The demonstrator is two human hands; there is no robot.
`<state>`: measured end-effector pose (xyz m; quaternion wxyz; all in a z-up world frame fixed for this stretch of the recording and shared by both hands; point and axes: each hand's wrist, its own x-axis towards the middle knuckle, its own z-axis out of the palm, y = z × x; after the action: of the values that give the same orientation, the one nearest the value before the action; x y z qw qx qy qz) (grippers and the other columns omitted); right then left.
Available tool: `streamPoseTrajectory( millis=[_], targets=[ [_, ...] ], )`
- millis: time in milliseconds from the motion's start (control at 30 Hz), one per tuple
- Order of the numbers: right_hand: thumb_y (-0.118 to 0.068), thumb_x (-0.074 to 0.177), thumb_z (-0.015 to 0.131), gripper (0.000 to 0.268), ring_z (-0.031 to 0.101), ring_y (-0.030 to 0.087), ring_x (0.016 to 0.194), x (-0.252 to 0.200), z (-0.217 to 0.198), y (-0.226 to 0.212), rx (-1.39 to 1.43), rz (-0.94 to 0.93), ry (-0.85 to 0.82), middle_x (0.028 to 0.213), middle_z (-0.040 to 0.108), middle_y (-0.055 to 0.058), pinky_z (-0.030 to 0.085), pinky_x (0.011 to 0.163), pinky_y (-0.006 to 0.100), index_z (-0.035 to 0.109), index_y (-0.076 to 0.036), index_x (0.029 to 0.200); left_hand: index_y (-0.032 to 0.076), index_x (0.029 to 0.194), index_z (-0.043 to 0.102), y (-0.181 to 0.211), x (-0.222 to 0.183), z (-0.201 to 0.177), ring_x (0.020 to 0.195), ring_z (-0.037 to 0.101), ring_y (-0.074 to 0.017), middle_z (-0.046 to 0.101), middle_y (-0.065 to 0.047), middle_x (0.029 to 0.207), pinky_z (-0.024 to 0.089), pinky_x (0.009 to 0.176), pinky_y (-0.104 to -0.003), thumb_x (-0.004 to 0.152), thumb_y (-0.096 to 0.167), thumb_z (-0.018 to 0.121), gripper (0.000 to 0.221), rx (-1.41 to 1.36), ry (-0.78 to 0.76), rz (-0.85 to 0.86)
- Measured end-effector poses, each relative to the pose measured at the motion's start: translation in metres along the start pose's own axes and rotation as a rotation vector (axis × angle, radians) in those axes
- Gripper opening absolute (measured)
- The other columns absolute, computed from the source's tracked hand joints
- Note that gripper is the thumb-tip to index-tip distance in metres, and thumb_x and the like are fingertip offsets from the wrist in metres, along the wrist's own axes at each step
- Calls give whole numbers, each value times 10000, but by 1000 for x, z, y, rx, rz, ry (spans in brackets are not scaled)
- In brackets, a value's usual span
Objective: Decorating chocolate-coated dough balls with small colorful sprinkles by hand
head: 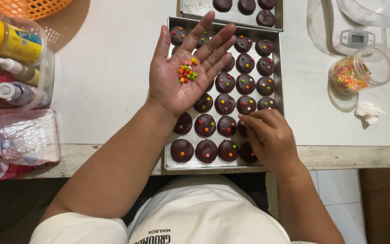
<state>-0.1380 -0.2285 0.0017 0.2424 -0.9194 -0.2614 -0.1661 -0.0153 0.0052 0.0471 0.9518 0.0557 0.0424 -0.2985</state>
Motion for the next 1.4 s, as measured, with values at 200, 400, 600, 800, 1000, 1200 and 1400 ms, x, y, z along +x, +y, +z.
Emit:
streamPoseTrajectory(
  millis=[200, 400, 600, 800, 1000, 1200, 1400],
  targets=[
    [129, 966, 626, 266, 620, 300, 900, 1, 3, -1, 23, 6, 83, 1022, 665, 138, 508, 855, 414, 694, -8, 1183, 88, 1558, 406, -6, -2, 0, 1535, 370, -409, 392, -298, 1620, 345, 1230, -478, 920, 539, 439, 782, -9, -14, -14],
    [102, 976, 607, 251, 627, 299, 916, 0, 5, -1, 73, 20, 102, 1040, 663, 144, 510, 861, 412, 690, -5, 1188, 93, 1548, 410, -10, 0, -6, 1523, 369, -401, 383, -296, 1618, 335, 1242, -480, 921, 563, 460, 785, -25, -48, -58],
    [103, 970, 615, 250, 621, 294, 891, 0, 7, 0, 96, 20, 120, 1018, 662, 143, 516, 856, 408, 693, -8, 1181, 95, 1557, 398, -11, 0, -1, 1525, 360, -405, 382, -298, 1613, 311, 1257, -478, 920, 557, 432, 788, 7, -11, -53],
    [97, 971, 607, 248, 625, 294, 897, -1, 7, 0, 100, 22, 119, 1014, 669, 135, 521, 859, 410, 690, -12, 1178, 72, 1521, 438, -14, 2, -8, 1486, 393, -413, 401, -320, 1585, 317, 1263, -491, 924, 536, 483, 757, -24, 5, -45],
    [89, 985, 612, 223, 617, 314, 896, 13, -10, -9, 81, -24, 126, 1009, 673, 149, 519, 836, 424, 674, 8, 1183, 82, 1523, 441, -16, 3, -13, 1510, 378, -420, 394, -306, 1605, 325, 1251, -490, 946, 526, 480, 729, 4, -41, -68],
    [13, 1010, 616, 229, 650, 368, 966, 57, -37, -30, 11, -183, 56, 1115, 694, 165, 550, 886, 468, 663, -1, 1234, 89, 1516, 449, -17, 3, -13, 1496, 394, -415, 410, -299, 1596, 321, 1244, -500, 934, 539, 482, 737, 31, -24, -73],
    [85, 937, 583, 388, 661, 359, 1065, 104, -29, -41, -190, -368, -23, 1180, 696, 142, 512, 836, 442, 659, -49, 1294, 82, 1520, 441, -17, 3, -16, 1459, 424, -404, 417, -292, 1584, 340, 1225, -506, 948, 544, 489, 738, 9, -44, -89]
  ],
)
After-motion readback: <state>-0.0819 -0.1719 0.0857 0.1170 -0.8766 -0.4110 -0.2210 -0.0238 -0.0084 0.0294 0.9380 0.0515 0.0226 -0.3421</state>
